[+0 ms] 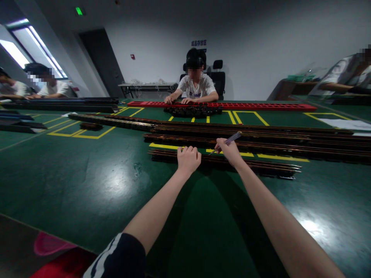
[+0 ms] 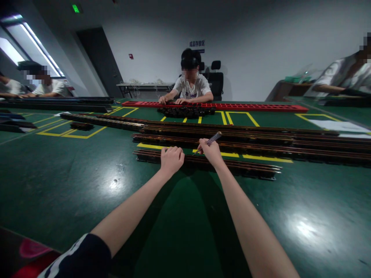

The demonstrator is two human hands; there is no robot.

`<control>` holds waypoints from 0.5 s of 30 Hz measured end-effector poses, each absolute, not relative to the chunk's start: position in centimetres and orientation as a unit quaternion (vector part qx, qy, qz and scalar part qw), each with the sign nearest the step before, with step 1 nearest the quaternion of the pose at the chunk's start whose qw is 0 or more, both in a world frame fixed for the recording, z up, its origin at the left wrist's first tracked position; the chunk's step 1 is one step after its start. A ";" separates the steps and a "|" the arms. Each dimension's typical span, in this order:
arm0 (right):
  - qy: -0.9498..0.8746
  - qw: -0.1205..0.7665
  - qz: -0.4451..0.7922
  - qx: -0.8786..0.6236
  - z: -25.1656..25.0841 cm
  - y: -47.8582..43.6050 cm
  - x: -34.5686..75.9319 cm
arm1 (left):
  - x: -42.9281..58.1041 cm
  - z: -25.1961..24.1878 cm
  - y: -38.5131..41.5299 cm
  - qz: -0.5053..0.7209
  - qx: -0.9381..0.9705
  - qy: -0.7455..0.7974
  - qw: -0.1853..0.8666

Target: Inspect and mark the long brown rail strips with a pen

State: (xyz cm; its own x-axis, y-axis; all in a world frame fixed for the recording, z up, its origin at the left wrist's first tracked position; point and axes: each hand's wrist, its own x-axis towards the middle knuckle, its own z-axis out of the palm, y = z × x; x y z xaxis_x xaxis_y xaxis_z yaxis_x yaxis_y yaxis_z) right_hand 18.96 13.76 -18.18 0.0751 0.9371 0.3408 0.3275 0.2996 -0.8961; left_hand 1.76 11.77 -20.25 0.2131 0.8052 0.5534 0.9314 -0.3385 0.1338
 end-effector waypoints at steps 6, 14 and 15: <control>-0.637 0.506 0.270 -0.516 -17.5 13.4 18.9 | 2.0 -20.1 11.5 -0.261 -0.797 -0.531 0.123; -0.638 0.506 0.273 -0.513 -17.8 13.4 18.8 | 2.0 -20.3 11.8 -0.238 -0.808 -0.526 0.118; -0.640 0.505 0.274 -0.511 -17.8 13.5 18.8 | 1.9 -20.2 11.9 -0.240 -0.804 -0.531 0.116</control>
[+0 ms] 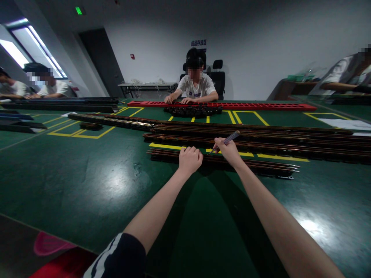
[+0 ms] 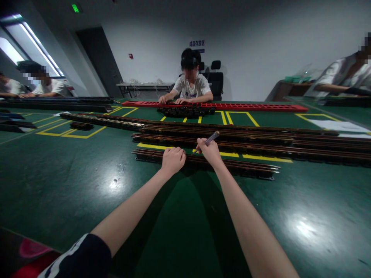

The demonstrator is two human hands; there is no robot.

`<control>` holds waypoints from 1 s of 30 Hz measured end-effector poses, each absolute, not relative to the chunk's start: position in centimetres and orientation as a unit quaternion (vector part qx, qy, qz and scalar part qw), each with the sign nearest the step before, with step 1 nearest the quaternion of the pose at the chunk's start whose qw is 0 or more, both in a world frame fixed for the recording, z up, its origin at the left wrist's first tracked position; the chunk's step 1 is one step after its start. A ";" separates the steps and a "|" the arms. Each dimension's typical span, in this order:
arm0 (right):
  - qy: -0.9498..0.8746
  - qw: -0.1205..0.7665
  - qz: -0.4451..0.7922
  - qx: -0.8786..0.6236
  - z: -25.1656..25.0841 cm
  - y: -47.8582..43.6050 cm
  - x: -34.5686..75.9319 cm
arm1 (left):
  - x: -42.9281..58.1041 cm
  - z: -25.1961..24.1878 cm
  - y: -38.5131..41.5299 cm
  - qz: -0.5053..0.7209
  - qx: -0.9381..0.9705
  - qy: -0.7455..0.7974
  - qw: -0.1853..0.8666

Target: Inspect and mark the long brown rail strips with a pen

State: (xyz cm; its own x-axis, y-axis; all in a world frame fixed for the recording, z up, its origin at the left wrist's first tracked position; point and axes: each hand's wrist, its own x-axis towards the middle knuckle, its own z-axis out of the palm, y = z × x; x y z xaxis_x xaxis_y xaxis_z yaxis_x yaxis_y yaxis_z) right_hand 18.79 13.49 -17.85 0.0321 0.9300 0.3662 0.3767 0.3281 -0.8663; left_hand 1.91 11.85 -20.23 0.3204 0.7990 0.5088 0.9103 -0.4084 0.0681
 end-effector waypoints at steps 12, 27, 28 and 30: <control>-0.633 0.499 0.313 -0.503 -17.8 13.4 18.2 | 1.9 -20.0 11.7 -0.246 -0.791 -0.546 0.126; -0.611 0.509 0.345 -0.498 -17.8 13.5 18.1 | 1.9 -20.0 11.9 -0.230 -0.796 -0.549 0.111; -0.608 0.511 0.350 -0.497 -17.8 13.5 18.0 | 1.9 -20.0 11.9 -0.230 -0.794 -0.553 0.108; -0.605 0.515 0.357 -0.491 -17.8 13.4 17.9 | 1.8 -19.9 11.9 -0.231 -0.789 -0.559 0.104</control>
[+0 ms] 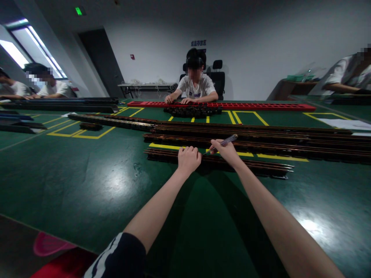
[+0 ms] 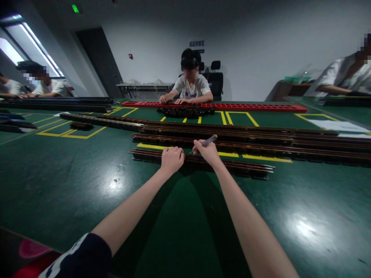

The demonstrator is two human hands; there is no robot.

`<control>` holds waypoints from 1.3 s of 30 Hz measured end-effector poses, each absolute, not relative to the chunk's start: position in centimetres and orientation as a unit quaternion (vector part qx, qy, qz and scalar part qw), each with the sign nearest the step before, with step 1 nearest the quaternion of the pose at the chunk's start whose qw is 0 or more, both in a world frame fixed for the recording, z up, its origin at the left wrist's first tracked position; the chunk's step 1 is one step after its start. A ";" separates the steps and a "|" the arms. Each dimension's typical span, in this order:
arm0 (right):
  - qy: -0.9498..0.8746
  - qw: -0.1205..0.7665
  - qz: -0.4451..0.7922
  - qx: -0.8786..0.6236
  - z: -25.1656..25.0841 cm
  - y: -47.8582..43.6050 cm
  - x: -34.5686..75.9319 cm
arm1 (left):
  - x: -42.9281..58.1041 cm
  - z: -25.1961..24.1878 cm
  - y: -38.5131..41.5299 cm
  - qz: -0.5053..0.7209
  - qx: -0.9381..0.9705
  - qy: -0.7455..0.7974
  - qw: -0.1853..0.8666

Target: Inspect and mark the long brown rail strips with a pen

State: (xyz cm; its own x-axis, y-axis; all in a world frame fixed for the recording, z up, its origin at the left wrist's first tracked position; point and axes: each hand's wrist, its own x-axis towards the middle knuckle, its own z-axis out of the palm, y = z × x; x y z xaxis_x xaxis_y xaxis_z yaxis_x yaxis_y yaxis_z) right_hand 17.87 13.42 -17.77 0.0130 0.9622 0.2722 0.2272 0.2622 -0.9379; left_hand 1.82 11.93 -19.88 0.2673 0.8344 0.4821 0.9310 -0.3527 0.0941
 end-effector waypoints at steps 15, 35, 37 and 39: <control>-0.586 0.535 0.376 -0.479 -17.0 13.2 18.2 | 1.7 -20.1 12.1 -0.245 -0.782 -0.563 0.106; -0.586 0.527 0.382 -0.483 -17.1 13.3 19.1 | 0.7 -20.1 12.5 -0.261 -0.765 -0.581 0.096; -0.591 0.519 0.388 -0.481 -17.3 13.5 19.3 | 0.7 -20.2 12.5 -0.262 -0.765 -0.580 0.099; -0.589 0.516 0.393 -0.482 -17.5 13.8 19.5 | 0.7 -20.3 12.5 -0.261 -0.765 -0.580 0.102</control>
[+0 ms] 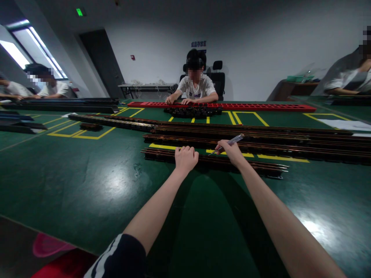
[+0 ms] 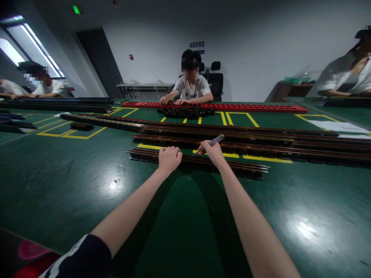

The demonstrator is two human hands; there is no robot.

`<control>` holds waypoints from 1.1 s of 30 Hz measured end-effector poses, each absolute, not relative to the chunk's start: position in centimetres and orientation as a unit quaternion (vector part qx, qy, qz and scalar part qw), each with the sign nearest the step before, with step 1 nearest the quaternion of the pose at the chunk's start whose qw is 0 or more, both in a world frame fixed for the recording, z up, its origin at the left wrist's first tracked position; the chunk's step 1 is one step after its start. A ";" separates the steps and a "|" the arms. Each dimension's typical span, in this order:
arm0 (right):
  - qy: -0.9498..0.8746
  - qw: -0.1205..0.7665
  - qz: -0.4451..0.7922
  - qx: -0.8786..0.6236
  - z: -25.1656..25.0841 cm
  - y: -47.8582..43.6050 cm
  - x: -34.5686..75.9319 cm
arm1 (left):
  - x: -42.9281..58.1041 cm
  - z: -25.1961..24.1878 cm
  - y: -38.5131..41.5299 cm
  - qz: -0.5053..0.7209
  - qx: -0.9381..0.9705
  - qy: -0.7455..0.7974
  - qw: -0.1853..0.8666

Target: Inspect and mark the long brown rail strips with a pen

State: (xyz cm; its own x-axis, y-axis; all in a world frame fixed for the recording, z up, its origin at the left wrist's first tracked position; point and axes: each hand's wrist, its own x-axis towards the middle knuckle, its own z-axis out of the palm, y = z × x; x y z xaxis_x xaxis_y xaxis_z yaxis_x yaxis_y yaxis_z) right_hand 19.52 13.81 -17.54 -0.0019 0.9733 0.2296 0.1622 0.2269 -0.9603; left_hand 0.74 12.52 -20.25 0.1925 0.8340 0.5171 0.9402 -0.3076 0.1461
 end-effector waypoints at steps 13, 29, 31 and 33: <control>-0.560 0.557 0.368 -0.491 -18.3 14.2 19.6 | 0.8 -20.3 12.6 -0.259 -0.765 -0.579 0.110; -0.522 0.590 0.363 -0.498 -18.1 14.0 19.6 | 0.8 -20.0 12.4 -0.261 -0.767 -0.579 0.091; -0.513 0.597 0.363 -0.499 -18.2 14.0 19.7 | 0.8 -20.0 12.4 -0.260 -0.767 -0.579 0.092; -0.500 0.604 0.362 -0.504 -18.2 14.1 19.7 | 0.8 -20.0 12.4 -0.257 -0.767 -0.581 0.094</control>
State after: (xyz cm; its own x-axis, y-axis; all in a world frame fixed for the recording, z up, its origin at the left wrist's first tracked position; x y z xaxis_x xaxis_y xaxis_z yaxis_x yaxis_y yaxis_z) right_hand 19.69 14.06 -18.16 0.2382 0.9417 0.2377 0.0664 0.2284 -0.9713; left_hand 0.75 12.40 -20.02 0.1941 0.8421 0.5033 0.9388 -0.3082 0.1537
